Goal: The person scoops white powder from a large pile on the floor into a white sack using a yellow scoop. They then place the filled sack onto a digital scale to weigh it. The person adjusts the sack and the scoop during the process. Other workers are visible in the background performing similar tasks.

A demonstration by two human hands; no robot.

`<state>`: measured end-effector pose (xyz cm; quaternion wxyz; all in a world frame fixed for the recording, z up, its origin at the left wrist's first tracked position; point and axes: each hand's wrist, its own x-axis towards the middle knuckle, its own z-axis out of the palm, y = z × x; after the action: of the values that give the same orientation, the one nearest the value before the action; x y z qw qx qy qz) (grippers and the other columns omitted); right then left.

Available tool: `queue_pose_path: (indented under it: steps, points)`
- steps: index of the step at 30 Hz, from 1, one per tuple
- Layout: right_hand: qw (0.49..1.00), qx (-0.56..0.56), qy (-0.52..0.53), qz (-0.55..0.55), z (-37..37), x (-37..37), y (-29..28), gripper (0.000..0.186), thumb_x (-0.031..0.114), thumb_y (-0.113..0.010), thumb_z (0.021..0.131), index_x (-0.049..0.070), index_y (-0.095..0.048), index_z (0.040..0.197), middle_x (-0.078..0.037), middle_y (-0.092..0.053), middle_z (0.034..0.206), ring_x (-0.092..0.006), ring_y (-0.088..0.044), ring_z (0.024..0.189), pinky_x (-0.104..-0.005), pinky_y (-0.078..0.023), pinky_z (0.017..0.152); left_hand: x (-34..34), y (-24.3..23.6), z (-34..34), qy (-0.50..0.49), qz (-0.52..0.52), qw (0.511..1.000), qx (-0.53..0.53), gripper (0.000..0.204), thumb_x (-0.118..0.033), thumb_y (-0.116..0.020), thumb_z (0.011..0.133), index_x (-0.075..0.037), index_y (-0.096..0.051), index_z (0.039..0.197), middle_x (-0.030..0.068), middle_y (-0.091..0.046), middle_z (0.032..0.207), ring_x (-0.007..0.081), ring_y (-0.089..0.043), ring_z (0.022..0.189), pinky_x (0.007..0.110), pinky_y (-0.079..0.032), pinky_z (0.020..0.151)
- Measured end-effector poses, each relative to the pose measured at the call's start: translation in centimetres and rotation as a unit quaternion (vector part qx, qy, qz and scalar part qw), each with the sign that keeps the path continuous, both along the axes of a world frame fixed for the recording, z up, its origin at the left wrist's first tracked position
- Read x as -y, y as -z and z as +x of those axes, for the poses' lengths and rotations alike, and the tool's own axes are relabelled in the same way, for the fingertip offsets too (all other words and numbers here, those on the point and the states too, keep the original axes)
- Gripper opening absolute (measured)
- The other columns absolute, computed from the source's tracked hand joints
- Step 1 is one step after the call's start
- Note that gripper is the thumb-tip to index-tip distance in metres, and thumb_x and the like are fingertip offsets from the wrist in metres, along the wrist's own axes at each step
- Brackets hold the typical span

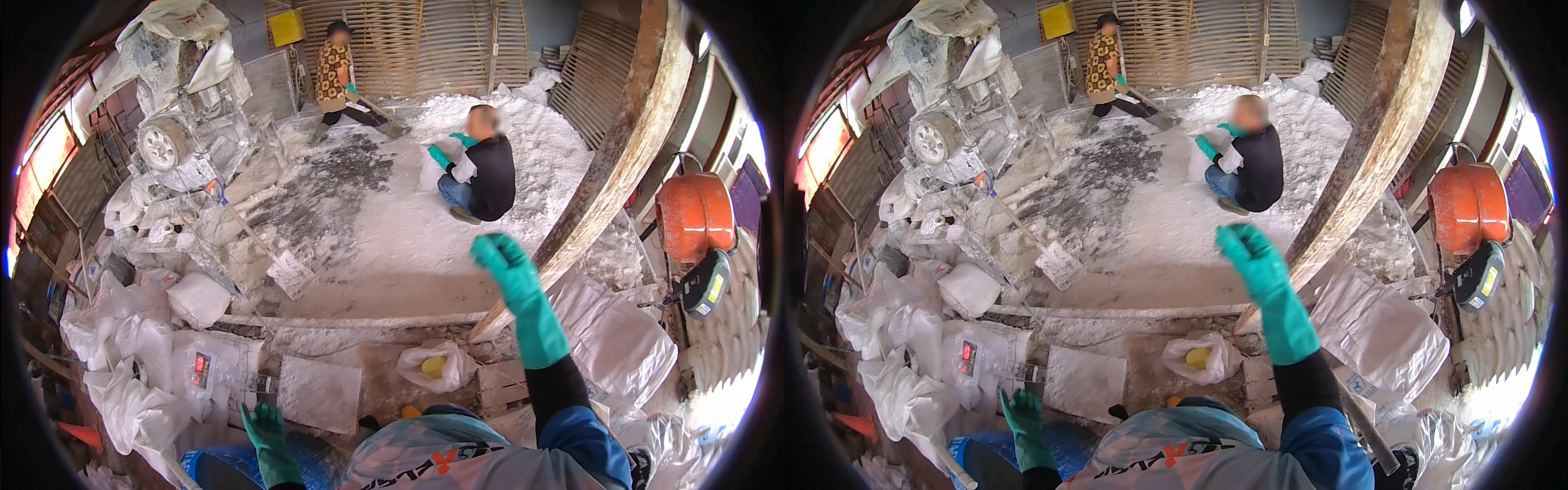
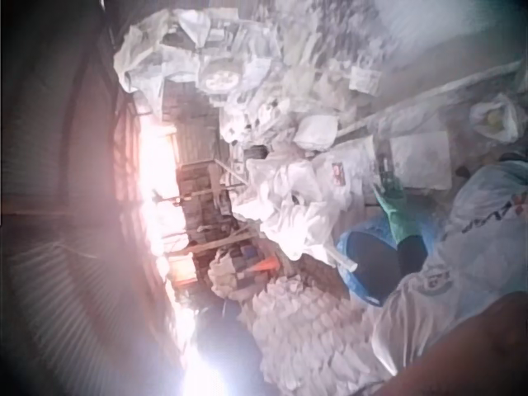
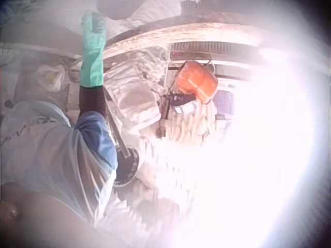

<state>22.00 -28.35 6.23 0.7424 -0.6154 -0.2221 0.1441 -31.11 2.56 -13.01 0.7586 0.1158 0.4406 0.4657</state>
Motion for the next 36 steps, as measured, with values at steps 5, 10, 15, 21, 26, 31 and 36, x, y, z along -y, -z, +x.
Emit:
queue_pose_path:
  steps: [5, 10, 15, 21, 26, 31, 36]
  points:
    - [0.925, 0.305, 0.222, -0.046, 1.9, 4.2, -11.4, 0.053, 0.015, -0.081, 0.096, 0.011, -0.062, 0.145, -0.001, -0.074, 0.112, -0.0070, -0.064, 0.102, -0.0290, -0.050, 0.098, 0.5, 1.6, -3.3, 0.016, 0.033, 0.999, 0.028, 0.048, -0.055, -0.068, 0.100, -0.008, -0.068, 0.091, -0.0014, -0.057, 0.073, 0.0139, -0.050, 0.062, 0.029, -0.046, 0.060]
    - [0.760, 0.491, 0.411, -0.108, 1.9, 5.9, -20.7, 0.059, 0.020, -0.083, 0.094, 0.007, -0.060, 0.147, -0.010, -0.073, 0.130, -0.0202, -0.065, 0.127, -0.0383, -0.044, 0.115, 0.7, -1.4, 1.7, -0.035, -0.024, 0.999, -0.007, 0.048, -0.055, -0.067, 0.101, -0.007, -0.073, 0.104, 0.0044, -0.074, 0.092, 0.0189, -0.066, 0.077, 0.033, -0.059, 0.078]
    - [0.622, 0.541, 0.559, -0.084, 5.9, 7.2, -26.5, 0.082, 0.041, -0.086, 0.088, -0.005, -0.052, 0.148, -0.025, -0.056, 0.148, -0.0356, -0.053, 0.141, -0.0449, -0.039, 0.121, -1.4, -1.2, 3.4, 0.060, -0.003, 0.998, 0.034, 0.050, -0.057, -0.065, 0.101, -0.008, -0.073, 0.107, 0.0053, -0.074, 0.095, 0.0204, -0.068, 0.081, 0.038, -0.060, 0.083]
    - [0.507, 0.501, 0.675, -0.189, 13.6, 6.8, -27.6, 0.111, 0.058, -0.088, 0.078, -0.008, -0.038, 0.153, -0.035, -0.046, 0.151, -0.0497, -0.045, 0.142, -0.0540, -0.039, 0.120, -0.9, -2.5, 5.8, 0.168, -0.009, 0.985, 0.036, 0.054, -0.060, -0.062, 0.102, -0.007, -0.072, 0.107, 0.0048, -0.070, 0.089, 0.0227, -0.067, 0.081, 0.038, -0.057, 0.082]
    - [0.483, 0.516, 0.678, -0.202, 14.0, 5.9, -27.4, 0.096, 0.039, -0.090, 0.078, -0.007, -0.040, 0.146, -0.032, -0.053, 0.138, -0.0501, -0.053, 0.129, -0.0560, -0.044, 0.110, -0.8, -2.9, 5.1, 0.161, -0.007, 0.987, -0.004, 0.056, -0.061, -0.061, 0.102, -0.006, -0.072, 0.108, 0.0047, -0.069, 0.088, 0.0216, -0.064, 0.078, 0.037, -0.056, 0.081]
    - [0.488, 0.518, 0.668, -0.215, 13.3, 5.7, -27.3, 0.087, 0.027, -0.089, 0.078, -0.007, -0.041, 0.142, -0.028, -0.054, 0.129, -0.0488, -0.055, 0.122, -0.0552, -0.047, 0.104, -1.6, -4.4, 5.7, 0.194, -0.029, 0.980, 0.031, 0.055, -0.058, -0.057, 0.105, -0.005, -0.070, 0.102, 0.0001, -0.050, 0.072, 0.0170, -0.044, 0.065, 0.031, -0.048, 0.067]
    - [0.465, 0.531, 0.674, -0.218, 13.6, 5.9, -27.4, 0.085, 0.024, -0.088, 0.077, -0.006, -0.041, 0.141, -0.027, -0.054, 0.127, -0.0483, -0.055, 0.120, -0.0555, -0.048, 0.102, -1.8, -6.0, 7.7, 0.178, -0.053, 0.982, -0.030, 0.057, -0.059, -0.059, 0.104, -0.004, -0.071, 0.105, 0.0033, -0.060, 0.078, 0.0199, -0.056, 0.071, 0.035, -0.053, 0.073]
